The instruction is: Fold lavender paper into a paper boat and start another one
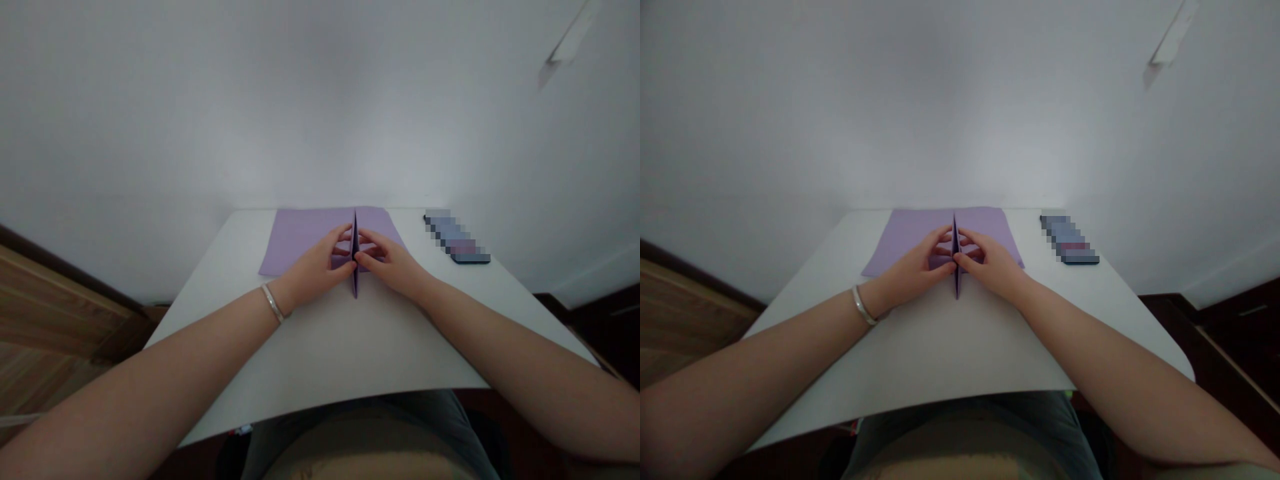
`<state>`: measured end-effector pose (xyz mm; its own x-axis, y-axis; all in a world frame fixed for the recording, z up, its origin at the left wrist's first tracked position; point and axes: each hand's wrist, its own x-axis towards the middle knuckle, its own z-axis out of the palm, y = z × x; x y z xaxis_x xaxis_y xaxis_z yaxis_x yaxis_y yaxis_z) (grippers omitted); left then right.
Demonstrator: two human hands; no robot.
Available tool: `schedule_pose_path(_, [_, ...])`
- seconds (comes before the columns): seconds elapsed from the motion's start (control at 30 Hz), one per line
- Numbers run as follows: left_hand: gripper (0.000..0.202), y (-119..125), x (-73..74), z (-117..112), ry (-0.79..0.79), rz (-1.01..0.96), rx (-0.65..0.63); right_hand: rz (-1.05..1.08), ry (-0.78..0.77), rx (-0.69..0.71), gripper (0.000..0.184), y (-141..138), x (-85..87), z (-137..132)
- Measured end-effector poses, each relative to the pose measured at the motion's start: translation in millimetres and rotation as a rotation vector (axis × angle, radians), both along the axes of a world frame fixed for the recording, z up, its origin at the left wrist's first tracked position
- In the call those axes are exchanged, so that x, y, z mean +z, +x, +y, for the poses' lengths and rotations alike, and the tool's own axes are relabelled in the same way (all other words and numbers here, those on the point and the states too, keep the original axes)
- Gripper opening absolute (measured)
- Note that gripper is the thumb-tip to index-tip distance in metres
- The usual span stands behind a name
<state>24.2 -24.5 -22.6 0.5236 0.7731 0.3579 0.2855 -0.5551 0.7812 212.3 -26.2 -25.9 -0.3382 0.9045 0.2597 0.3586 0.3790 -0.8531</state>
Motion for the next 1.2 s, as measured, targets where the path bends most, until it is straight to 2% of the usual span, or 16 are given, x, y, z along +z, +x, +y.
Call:
schedule_pose_path(0.33, [0.058,-4.6,-10.4,10.2,-0.077,-0.108,-0.027,-0.037,0.061,-0.033,0.051,2.7,1.0,-4.5])
schedule_pose_path(0.47, [0.052,-6.2,-12.5,14.6,-0.076,-0.135,-0.031,-0.068,0.162,-0.056,0.044,8.8,-2.6,-2.1])
schedule_pose_path(0.7, [0.048,-12.2,-18.6,23.1,-0.099,-0.066,-0.082,-0.153,0.313,0.049,0.044,19.3,-7.1,4.8])
schedule_pose_path(0.9, [0.055,-17.8,-22.0,26.6,-0.005,0.063,-0.108,-0.217,0.377,0.074,0.039,23.5,-7.9,5.0])
schedule_pose_path(1.03, [0.058,-21.0,-25.0,28.5,0.136,0.178,-0.128,-0.321,0.460,0.166,0.037,26.3,-6.5,6.1])
schedule_pose_path(1.2, [0.054,-21.8,-16.5,22.1,0.209,0.295,-0.163,-0.430,0.510,0.214,0.036,28.0,-3.0,4.1])
